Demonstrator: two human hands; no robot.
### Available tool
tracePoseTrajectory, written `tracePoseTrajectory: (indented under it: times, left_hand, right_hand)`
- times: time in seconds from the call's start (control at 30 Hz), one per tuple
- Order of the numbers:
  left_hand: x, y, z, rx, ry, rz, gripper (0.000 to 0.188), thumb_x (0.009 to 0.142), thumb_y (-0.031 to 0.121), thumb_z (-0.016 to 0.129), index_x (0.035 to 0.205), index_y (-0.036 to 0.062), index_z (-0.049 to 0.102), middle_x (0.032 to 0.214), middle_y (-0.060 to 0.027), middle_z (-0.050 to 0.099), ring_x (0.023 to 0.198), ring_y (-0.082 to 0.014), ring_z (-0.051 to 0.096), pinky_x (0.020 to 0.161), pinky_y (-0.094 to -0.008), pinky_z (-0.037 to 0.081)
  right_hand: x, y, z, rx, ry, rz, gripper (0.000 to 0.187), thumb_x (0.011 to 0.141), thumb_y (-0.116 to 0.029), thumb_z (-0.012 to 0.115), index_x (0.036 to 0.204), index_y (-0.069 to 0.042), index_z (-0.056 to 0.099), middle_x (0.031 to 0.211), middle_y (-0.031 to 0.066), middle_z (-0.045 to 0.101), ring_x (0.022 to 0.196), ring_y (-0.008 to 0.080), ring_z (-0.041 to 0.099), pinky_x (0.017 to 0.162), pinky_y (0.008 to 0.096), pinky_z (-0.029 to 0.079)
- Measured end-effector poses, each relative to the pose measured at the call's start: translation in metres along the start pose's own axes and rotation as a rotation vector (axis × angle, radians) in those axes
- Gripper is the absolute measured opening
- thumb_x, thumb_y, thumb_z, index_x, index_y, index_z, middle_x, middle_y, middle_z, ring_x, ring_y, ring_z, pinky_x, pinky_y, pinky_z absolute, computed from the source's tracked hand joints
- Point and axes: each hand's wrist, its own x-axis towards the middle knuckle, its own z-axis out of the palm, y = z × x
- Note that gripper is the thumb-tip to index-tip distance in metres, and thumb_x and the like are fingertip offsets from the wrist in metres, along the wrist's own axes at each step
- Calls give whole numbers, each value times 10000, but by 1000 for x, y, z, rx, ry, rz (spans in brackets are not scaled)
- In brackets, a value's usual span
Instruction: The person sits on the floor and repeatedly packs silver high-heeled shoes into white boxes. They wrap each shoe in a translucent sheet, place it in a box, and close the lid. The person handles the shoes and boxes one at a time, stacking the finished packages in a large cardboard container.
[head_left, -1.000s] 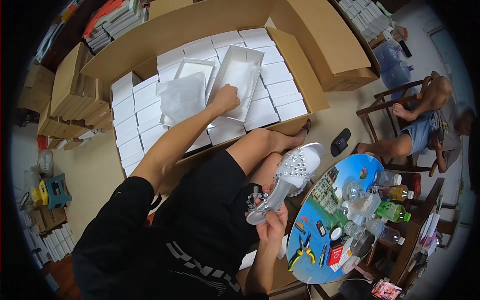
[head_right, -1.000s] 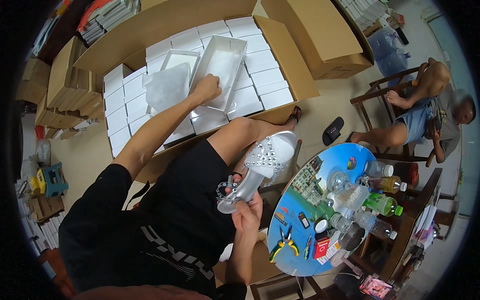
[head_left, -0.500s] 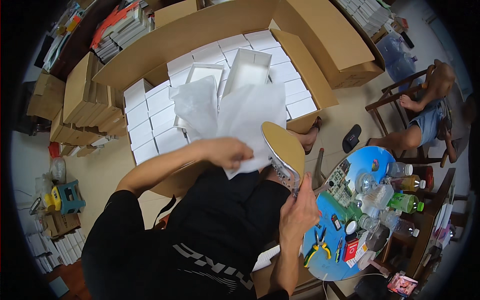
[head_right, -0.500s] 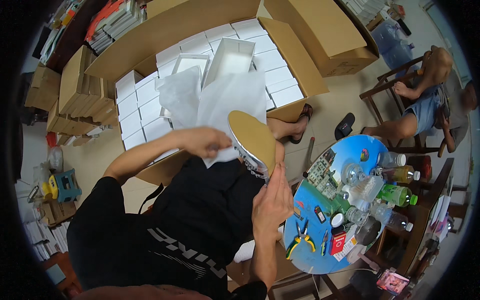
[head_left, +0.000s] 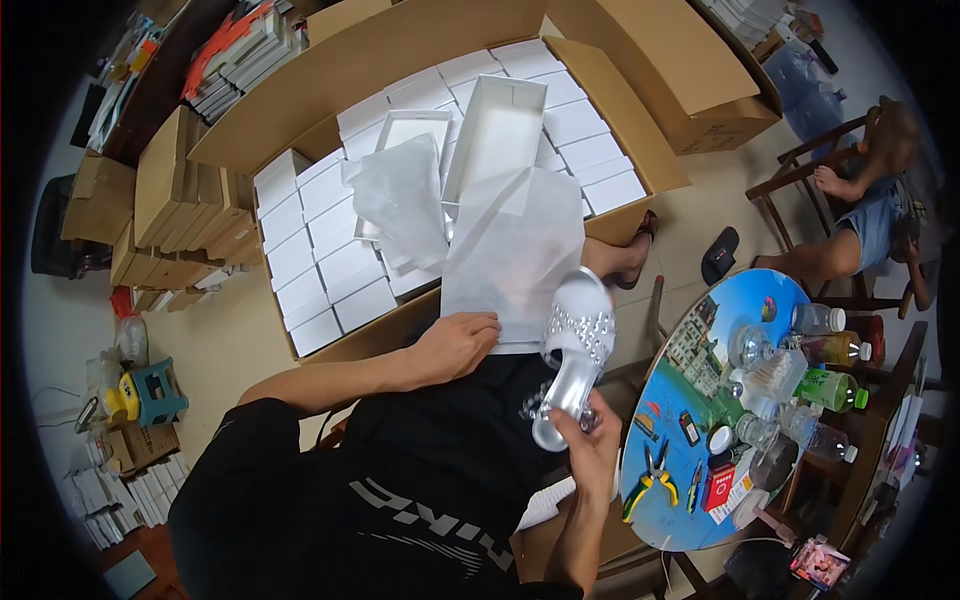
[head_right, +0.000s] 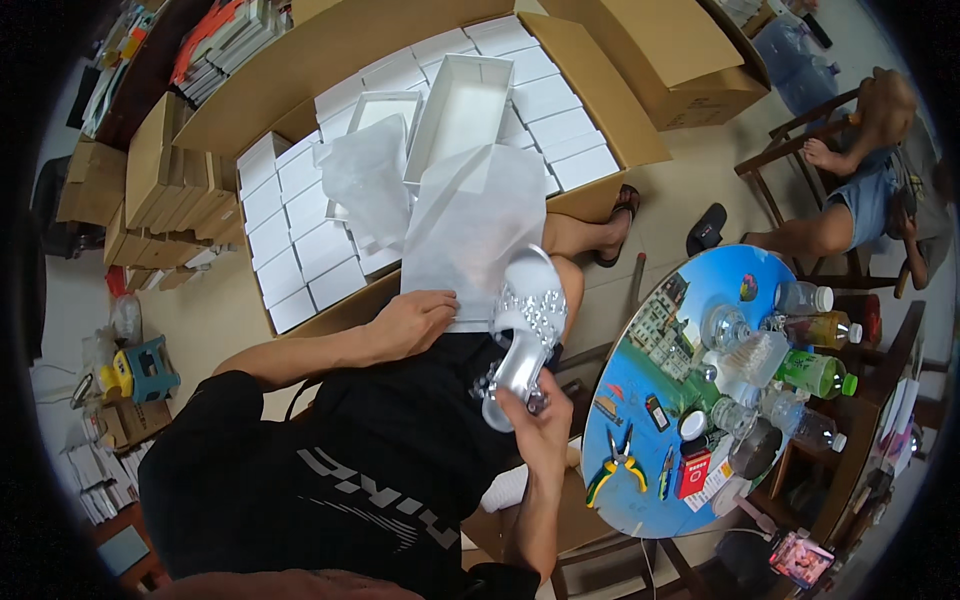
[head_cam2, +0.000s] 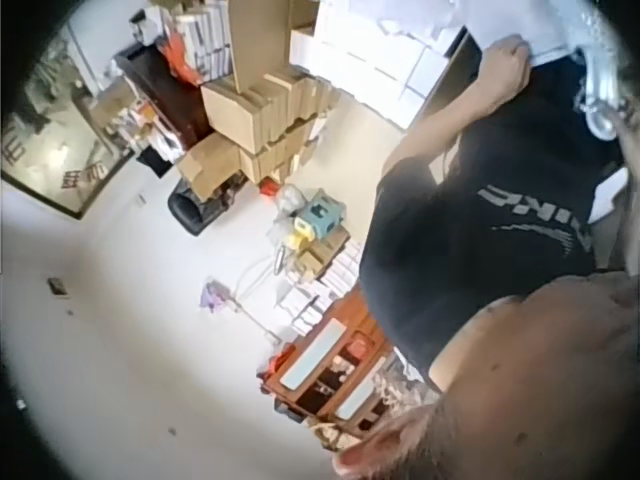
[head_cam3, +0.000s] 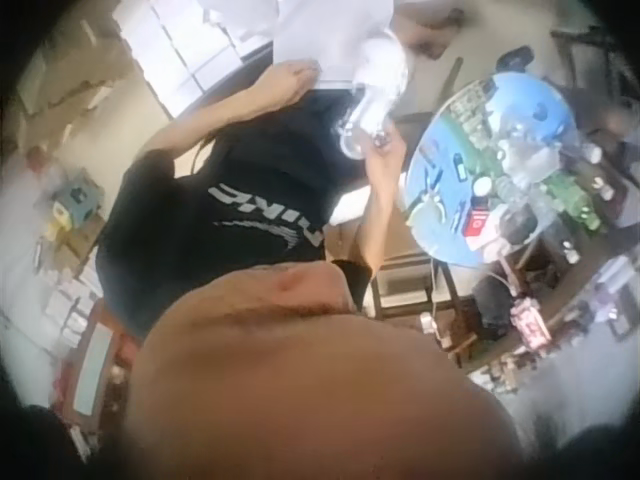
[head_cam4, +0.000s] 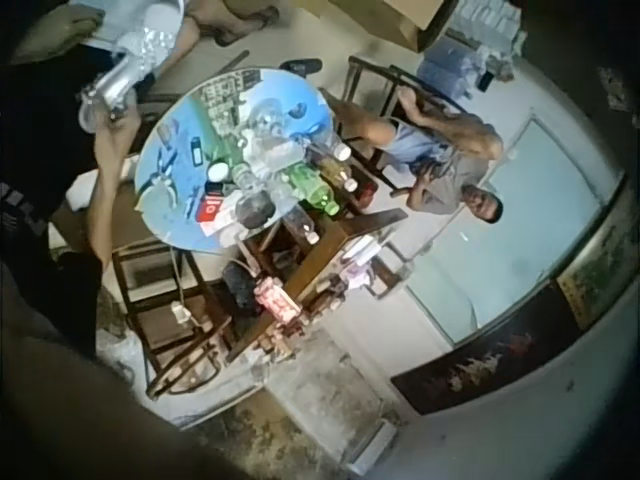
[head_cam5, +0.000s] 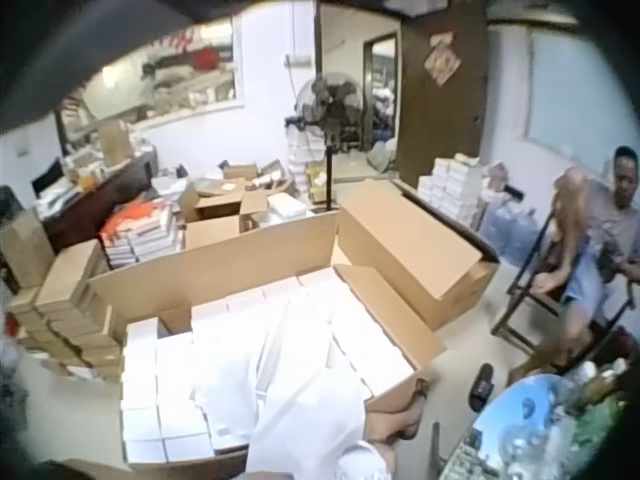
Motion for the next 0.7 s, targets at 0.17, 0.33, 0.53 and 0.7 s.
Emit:
tracePoseTrajectory:
  times: [0.17,0.33,0.53,0.7]
  left_hand:
    - [23,11,-32,-392,-187,-567,151,886,66,610,1013,-14,622,827,-188,669,772,-342,668,720,-402,530]
    - [28,1,-25,-192,128,-393,136,840,5,568,969,-4,610,886,-205,663,790,-373,660,667,-451,501]
    - [16,-4,-37,252,34,135,310,727,32,614,1036,8,615,1343,-129,554,778,-273,603,672,-393,503]
    - [26,9,-65,103,37,163,457,700,9,631,1151,-17,560,1518,-137,393,779,-275,605,665,-382,517]
  right_hand:
    - [-23,26,-7,232,-187,278,452,782,-35,744,1215,35,635,997,45,691,888,104,633,822,231,479]
    - [-17,45,3,256,-212,339,547,788,-34,731,1292,91,559,1033,71,683,893,117,628,824,238,485]
    - [0,28,18,469,-222,309,520,825,-19,683,1311,86,529,1082,94,668,929,135,644,838,242,495]
    - [27,16,49,985,-257,213,485,896,-172,625,1313,53,522,1088,146,658,946,192,661,911,343,501]
